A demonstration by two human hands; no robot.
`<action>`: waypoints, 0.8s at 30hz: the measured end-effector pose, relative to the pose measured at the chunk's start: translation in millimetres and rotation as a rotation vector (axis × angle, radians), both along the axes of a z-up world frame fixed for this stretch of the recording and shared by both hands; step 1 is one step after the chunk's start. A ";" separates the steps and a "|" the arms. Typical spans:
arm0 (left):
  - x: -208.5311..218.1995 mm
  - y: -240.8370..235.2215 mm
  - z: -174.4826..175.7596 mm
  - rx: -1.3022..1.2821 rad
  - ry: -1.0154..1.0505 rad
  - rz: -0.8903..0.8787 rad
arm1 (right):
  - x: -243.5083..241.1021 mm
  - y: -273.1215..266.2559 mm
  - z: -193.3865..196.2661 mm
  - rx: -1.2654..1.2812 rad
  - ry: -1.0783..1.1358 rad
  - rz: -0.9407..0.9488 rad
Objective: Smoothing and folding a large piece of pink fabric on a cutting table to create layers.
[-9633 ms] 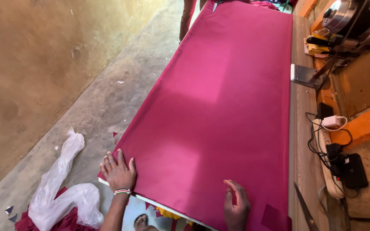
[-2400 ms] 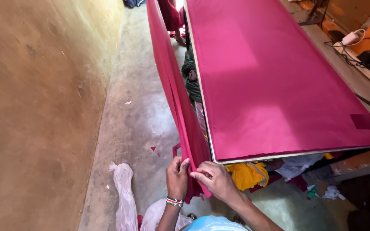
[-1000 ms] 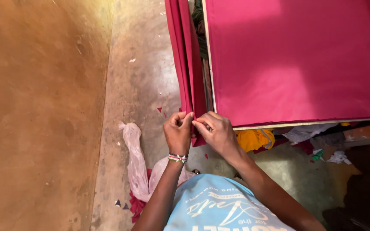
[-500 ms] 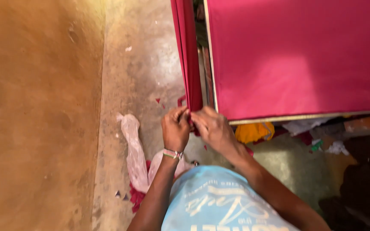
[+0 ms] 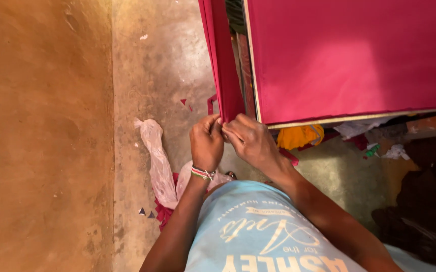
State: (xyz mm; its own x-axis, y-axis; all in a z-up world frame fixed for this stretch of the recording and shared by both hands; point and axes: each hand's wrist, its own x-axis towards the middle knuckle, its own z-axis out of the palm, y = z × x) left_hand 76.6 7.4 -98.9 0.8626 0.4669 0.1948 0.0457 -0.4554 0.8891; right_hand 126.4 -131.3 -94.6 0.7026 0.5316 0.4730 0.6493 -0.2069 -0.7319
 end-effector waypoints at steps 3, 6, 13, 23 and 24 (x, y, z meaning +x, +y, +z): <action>-2.3 0.0 1.1 0.082 -0.080 0.006 | 2.8 5.0 -7.9 -0.048 -0.017 -0.016; -10.7 1.3 -4.2 0.152 -0.076 0.018 | -4.5 9.2 -14.3 -0.033 0.004 0.000; -16.9 12.9 7.8 -0.127 0.152 0.073 | -14.7 19.7 -2.3 -0.055 -0.040 0.122; -46.5 35.3 121.8 -0.052 0.122 0.089 | 16.8 41.6 -110.9 0.540 0.958 0.079; -48.9 38.1 150.9 -0.049 0.131 0.093 | 20.3 44.8 -118.2 0.542 0.968 0.081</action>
State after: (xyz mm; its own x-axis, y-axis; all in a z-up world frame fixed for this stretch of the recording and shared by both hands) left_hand 27.7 45.5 52.1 0.8315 0.5524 0.0586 0.2028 -0.4001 0.8938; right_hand 146.8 -86.5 -212.7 0.8732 0.4819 -0.0725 -0.2480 0.3112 -0.9174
